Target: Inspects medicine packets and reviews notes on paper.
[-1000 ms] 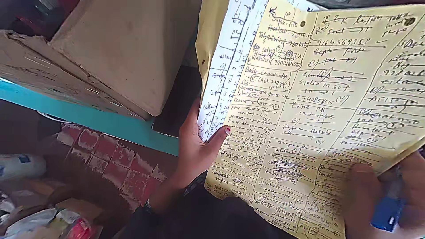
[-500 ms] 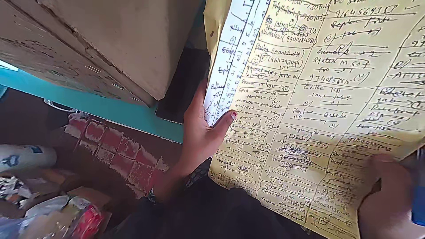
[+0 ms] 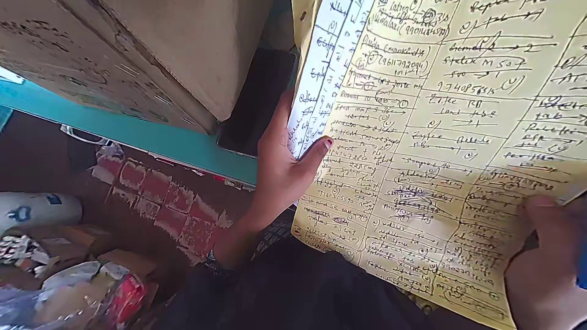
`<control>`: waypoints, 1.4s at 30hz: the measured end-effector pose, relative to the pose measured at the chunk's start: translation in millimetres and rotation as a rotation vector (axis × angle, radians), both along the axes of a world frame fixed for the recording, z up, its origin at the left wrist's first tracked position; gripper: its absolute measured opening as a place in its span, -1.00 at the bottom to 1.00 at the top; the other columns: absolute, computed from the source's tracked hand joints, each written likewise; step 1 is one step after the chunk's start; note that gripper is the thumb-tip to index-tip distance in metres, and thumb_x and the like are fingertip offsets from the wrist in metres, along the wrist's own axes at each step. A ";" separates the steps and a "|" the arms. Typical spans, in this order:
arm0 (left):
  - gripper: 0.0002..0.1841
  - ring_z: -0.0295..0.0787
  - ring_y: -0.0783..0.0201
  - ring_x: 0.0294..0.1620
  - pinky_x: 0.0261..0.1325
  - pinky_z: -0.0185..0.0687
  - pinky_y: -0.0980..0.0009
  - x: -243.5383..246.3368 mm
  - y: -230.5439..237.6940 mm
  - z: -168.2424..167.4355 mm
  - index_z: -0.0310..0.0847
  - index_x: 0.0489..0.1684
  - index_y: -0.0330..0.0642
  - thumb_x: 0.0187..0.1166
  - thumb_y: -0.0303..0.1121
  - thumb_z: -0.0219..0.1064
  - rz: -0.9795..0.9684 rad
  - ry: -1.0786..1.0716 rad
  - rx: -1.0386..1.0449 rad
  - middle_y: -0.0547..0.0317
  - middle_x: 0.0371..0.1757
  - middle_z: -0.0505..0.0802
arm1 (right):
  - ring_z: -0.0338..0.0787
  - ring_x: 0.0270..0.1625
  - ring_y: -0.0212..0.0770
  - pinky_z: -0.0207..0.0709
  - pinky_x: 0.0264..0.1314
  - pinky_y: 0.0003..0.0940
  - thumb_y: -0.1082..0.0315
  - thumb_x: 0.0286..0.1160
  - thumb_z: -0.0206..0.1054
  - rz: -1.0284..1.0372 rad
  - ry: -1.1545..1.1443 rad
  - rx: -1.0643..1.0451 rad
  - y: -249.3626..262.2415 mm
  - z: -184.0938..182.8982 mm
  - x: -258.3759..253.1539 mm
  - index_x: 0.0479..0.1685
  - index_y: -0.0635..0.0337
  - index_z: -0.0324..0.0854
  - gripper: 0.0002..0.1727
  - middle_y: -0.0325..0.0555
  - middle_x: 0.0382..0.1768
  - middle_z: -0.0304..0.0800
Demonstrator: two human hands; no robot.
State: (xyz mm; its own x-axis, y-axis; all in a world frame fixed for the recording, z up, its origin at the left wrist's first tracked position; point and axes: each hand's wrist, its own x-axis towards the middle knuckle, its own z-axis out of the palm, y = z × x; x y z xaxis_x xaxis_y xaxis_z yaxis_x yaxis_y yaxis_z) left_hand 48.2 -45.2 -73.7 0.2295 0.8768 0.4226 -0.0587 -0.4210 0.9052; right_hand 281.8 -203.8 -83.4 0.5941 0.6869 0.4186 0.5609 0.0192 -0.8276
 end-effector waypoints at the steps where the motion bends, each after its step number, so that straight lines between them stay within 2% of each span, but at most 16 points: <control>1: -0.28 0.77 0.57 0.14 0.22 0.75 0.61 -0.2 0.1 -0.1 0.13 0.54 -0.63 0.32 -0.74 0.40 -0.004 -0.003 0.001 0.08 0.19 0.73 | 0.71 0.27 -0.50 0.57 0.39 -0.52 0.50 0.57 0.11 0.005 0.002 -0.005 -0.3 -0.1 0.2 0.47 0.54 0.41 -0.51 -0.11 0.26 0.73; 11: -0.30 0.75 0.59 0.15 0.24 0.73 0.62 -0.3 0.6 -0.7 0.15 0.52 -0.64 0.33 -0.72 0.41 -0.007 0.006 0.020 0.10 0.19 0.73 | 0.70 0.29 -0.50 0.55 0.42 -0.51 0.49 0.57 0.12 -0.002 -0.012 -0.009 -1.0 -0.6 -0.1 0.48 0.54 0.41 -0.50 -0.08 0.28 0.71; 22: -0.28 0.74 0.61 0.17 0.27 0.72 0.63 0.0 0.2 0.8 0.14 0.52 -0.60 0.32 -0.73 0.41 -0.012 0.002 0.011 0.17 0.20 0.72 | 0.67 0.17 -0.68 0.56 0.27 -0.68 0.59 0.49 0.10 -0.025 -0.044 0.018 3.1 5.4 -8.8 0.49 0.59 0.36 -0.48 -0.20 0.25 0.69; 26: -0.26 0.74 0.60 0.19 0.28 0.72 0.63 -0.3 -0.2 0.5 0.12 0.54 -0.62 0.31 -0.73 0.42 -0.007 0.000 0.012 0.16 0.21 0.73 | 0.71 0.21 -0.59 0.60 0.31 -0.59 0.61 0.48 0.12 -0.003 -0.040 0.069 3.4 2.6 -7.0 0.48 0.57 0.37 -0.48 -0.21 0.26 0.72; 30: -0.24 0.75 0.59 0.19 0.29 0.72 0.62 -0.2 -0.4 0.2 0.09 0.56 -0.61 0.30 -0.74 0.42 -0.016 -0.011 0.001 0.17 0.23 0.73 | 0.72 0.33 -0.46 0.60 0.43 -0.48 0.60 0.48 0.13 0.003 -0.024 0.109 4.0 3.2 -7.4 0.51 0.60 0.34 -0.45 -0.10 0.37 0.70; 34: -0.29 0.77 0.58 0.16 0.25 0.76 0.60 -2.3 -0.6 -0.6 0.17 0.50 -0.52 0.30 -0.73 0.42 -0.012 -0.002 0.013 0.25 0.17 0.75 | 0.72 0.35 -0.37 0.62 0.42 -0.42 0.57 0.50 0.13 -0.001 -0.071 0.145 6.8 1.3 -5.5 0.50 0.61 0.31 -0.46 -0.01 0.40 0.66; 36: -0.29 0.76 0.61 0.17 0.24 0.75 0.62 -4.0 -2.6 -0.9 0.17 0.53 -0.44 0.33 -0.72 0.42 -0.018 0.020 0.013 0.33 0.19 0.74 | 0.69 0.44 -0.22 0.62 0.47 -0.26 0.53 0.61 0.13 -0.005 -0.115 0.227 7.3 -1.6 -1.9 0.49 0.59 0.32 -0.52 0.05 0.48 0.60; 38: -0.29 0.76 0.63 0.18 0.24 0.76 0.63 -3.8 -3.3 -1.3 0.18 0.52 -0.40 0.31 -0.71 0.43 -0.014 0.037 0.018 0.39 0.19 0.74 | 0.71 0.45 -0.13 0.69 0.40 -0.13 0.33 0.76 0.13 -0.067 -0.144 0.300 5.1 -2.5 -0.1 0.44 0.46 0.37 -0.58 0.00 0.47 0.62; 40: -0.30 0.77 0.62 0.15 0.23 0.77 0.62 -2.1 -1.4 -2.2 0.21 0.47 -0.43 0.26 -0.72 0.43 -0.001 0.040 0.034 0.37 0.16 0.77 | 0.80 0.32 -0.12 0.75 0.25 -0.11 0.18 0.80 0.07 -0.145 -0.139 0.353 -1.9 -3.3 3.2 0.36 0.36 0.36 -0.58 -0.03 0.37 0.70; 42: -0.28 0.77 0.61 0.16 0.25 0.77 0.62 -3.1 -0.6 -2.8 0.20 0.49 -0.42 0.27 -0.71 0.44 0.000 0.053 0.038 0.38 0.18 0.77 | 0.90 0.02 -0.17 0.80 0.06 -0.18 0.03 0.86 -0.01 -0.117 -0.080 0.378 -13.4 -3.8 8.4 0.35 0.26 0.39 -0.54 -0.12 0.09 0.83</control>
